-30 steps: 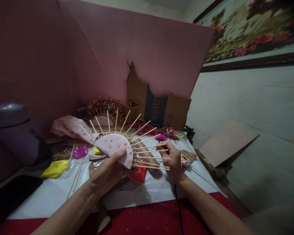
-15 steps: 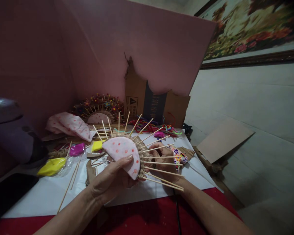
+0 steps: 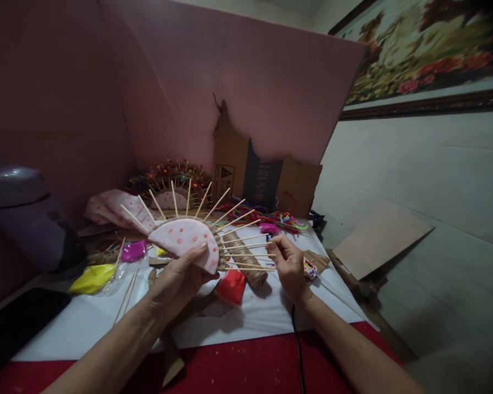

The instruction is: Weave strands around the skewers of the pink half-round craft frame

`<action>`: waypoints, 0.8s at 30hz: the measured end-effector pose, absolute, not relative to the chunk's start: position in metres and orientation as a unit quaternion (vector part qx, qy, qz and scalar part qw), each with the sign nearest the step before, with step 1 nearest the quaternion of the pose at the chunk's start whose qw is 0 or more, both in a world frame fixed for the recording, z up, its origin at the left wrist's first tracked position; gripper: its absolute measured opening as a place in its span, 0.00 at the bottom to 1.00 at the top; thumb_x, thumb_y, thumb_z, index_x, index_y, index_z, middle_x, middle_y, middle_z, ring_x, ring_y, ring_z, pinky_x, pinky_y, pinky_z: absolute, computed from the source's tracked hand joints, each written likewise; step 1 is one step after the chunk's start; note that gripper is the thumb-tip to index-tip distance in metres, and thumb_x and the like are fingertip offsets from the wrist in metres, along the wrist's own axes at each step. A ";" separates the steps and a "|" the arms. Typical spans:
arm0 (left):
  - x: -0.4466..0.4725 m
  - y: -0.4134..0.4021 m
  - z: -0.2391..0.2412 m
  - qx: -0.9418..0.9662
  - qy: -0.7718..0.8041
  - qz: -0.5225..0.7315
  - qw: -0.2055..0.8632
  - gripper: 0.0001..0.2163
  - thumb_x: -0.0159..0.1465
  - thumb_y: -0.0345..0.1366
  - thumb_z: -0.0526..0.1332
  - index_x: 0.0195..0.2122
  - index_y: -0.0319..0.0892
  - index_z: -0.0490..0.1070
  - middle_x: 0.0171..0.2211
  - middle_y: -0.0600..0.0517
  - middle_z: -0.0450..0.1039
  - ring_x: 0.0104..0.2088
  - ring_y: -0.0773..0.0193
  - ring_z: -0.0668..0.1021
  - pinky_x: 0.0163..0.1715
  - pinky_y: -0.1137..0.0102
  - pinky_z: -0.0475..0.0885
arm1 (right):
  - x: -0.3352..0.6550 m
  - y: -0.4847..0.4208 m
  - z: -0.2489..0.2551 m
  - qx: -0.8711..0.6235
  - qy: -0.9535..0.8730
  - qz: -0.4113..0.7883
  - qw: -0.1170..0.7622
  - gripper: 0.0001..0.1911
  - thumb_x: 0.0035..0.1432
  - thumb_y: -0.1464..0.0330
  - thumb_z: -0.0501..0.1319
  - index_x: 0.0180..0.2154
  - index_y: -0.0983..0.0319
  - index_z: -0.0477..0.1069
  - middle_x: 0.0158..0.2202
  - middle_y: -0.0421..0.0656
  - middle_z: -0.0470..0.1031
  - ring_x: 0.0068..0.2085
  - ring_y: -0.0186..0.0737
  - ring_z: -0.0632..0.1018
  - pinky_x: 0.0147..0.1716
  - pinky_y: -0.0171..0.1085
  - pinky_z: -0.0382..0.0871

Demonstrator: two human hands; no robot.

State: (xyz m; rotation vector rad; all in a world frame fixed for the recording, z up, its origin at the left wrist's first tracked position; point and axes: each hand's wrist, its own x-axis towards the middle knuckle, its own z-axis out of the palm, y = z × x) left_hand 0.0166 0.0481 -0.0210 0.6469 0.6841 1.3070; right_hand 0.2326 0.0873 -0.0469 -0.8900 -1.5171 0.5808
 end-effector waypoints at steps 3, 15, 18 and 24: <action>0.016 0.049 -0.018 0.291 0.319 0.596 0.677 0.04 0.57 0.29 0.61 0.34 0.37 0.72 0.28 0.51 0.76 0.26 0.66 0.76 0.27 0.69 0.74 | 0.232 0.084 -0.046 -0.371 -0.646 0.265 0.612 0.11 0.60 0.63 0.53 0.27 0.62 0.62 0.23 0.36 0.59 0.25 0.31 0.61 0.24 0.32 0.55; 0.020 0.048 -0.019 0.301 0.329 0.591 0.673 0.05 0.55 0.27 0.62 0.34 0.36 0.73 0.30 0.50 0.78 0.27 0.67 0.77 0.28 0.72 0.74 | 0.235 0.084 -0.044 -0.368 -0.627 0.242 0.642 0.11 0.58 0.62 0.57 0.27 0.62 0.63 0.22 0.36 0.58 0.24 0.31 0.61 0.24 0.32 0.55; 0.020 0.046 -0.018 0.288 0.323 0.590 0.682 0.05 0.55 0.27 0.62 0.34 0.36 0.74 0.31 0.49 0.78 0.29 0.66 0.78 0.30 0.72 0.75 | 0.235 0.086 -0.046 -0.378 -0.612 0.261 0.644 0.11 0.58 0.62 0.57 0.27 0.62 0.63 0.22 0.35 0.58 0.23 0.30 0.59 0.22 0.32 0.53; 0.016 0.048 -0.023 0.291 0.306 0.578 0.698 0.08 0.55 0.29 0.63 0.37 0.37 0.73 0.32 0.48 0.78 0.30 0.64 0.78 0.31 0.70 0.75 | 0.230 0.084 -0.049 -0.364 -0.589 0.317 0.648 0.12 0.59 0.61 0.55 0.27 0.61 0.61 0.22 0.35 0.57 0.22 0.29 0.57 0.20 0.31 0.51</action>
